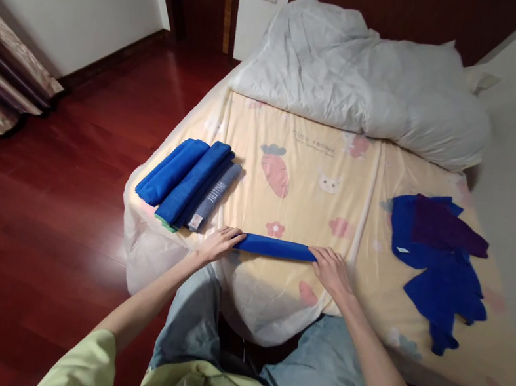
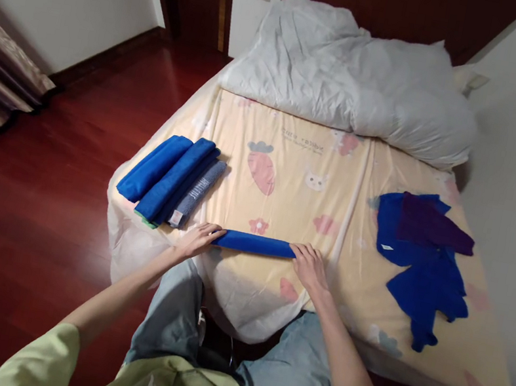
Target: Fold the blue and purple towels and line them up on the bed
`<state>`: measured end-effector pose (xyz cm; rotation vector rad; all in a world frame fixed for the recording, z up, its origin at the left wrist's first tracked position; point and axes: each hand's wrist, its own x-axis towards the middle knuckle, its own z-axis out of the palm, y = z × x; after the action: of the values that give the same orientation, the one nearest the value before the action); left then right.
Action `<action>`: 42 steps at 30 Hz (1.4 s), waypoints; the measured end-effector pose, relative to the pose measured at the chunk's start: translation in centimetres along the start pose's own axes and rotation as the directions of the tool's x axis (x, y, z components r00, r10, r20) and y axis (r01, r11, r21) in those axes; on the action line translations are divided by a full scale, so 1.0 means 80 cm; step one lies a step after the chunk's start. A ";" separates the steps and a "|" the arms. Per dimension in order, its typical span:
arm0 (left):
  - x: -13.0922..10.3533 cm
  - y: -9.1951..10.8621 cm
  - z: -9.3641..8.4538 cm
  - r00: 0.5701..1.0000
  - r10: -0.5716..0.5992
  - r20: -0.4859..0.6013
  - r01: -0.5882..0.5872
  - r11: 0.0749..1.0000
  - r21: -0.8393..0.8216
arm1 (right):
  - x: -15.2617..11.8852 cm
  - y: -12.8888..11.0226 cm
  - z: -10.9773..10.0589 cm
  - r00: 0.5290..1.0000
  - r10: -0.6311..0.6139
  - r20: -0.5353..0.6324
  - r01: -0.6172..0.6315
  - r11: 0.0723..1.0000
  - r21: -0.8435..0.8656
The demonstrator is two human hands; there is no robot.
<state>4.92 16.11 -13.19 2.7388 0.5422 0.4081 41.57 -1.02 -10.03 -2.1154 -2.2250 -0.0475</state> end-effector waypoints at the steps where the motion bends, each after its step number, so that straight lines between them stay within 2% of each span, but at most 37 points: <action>1: -0.010 0.000 -0.003 1.000 0.015 -0.011 -0.015 1.000 0.001 | 0.009 0.000 -0.005 1.000 -0.012 0.004 0.012 1.000 -0.005; 5: -0.049 0.000 -0.006 0.993 0.102 -0.055 -0.100 0.994 0.038 | 0.057 -0.010 -0.018 0.997 -0.069 0.018 0.070 0.997 -0.039; 8: -0.073 -0.002 -0.002 0.984 0.136 -0.118 -0.128 0.989 0.077 | 0.107 -0.025 -0.022 0.992 -0.119 0.031 0.122 0.987 -0.106; 12: -0.096 -0.010 0.002 0.985 0.071 -0.156 -0.059 0.995 0.083 | 0.187 -0.049 -0.021 0.971 -0.234 0.047 0.238 0.955 -0.179; 18: -0.113 -0.033 0.004 0.975 -0.043 -0.216 0.056 0.997 0.057 | 0.310 -0.083 0.004 0.923 -0.384 -0.009 0.380 0.915 -0.136; 23: -0.113 -0.053 0.005 0.958 -0.089 -0.271 0.109 0.992 0.060 | 0.382 -0.101 0.036 0.888 -0.455 -0.057 0.446 0.886 -0.126; 27: -0.104 -0.062 0.009 0.942 -0.154 -0.298 0.185 0.980 0.080 | 0.415 -0.107 0.058 0.889 -0.454 -0.061 0.446 0.887 -0.117; 31: -0.098 -0.065 0.017 0.943 -0.173 -0.284 0.198 0.978 0.061 | 0.433 -0.116 0.081 0.906 -0.419 -0.055 0.415 0.906 -0.079; 38: -0.102 -0.067 0.021 0.956 -0.145 -0.254 0.165 0.985 0.056 | 0.433 -0.126 0.108 0.936 -0.347 -0.059 0.347 0.938 -0.002; 42: -0.103 -0.069 0.016 0.965 -0.192 -0.177 0.214 0.970 0.117 | 0.428 -0.124 0.110 0.936 -0.349 -0.053 0.352 0.933 0.076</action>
<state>-3.72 17.28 -18.11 2.7542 0.9174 0.5682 29.71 33.20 -16.07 -1.6376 -2.5031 -0.0132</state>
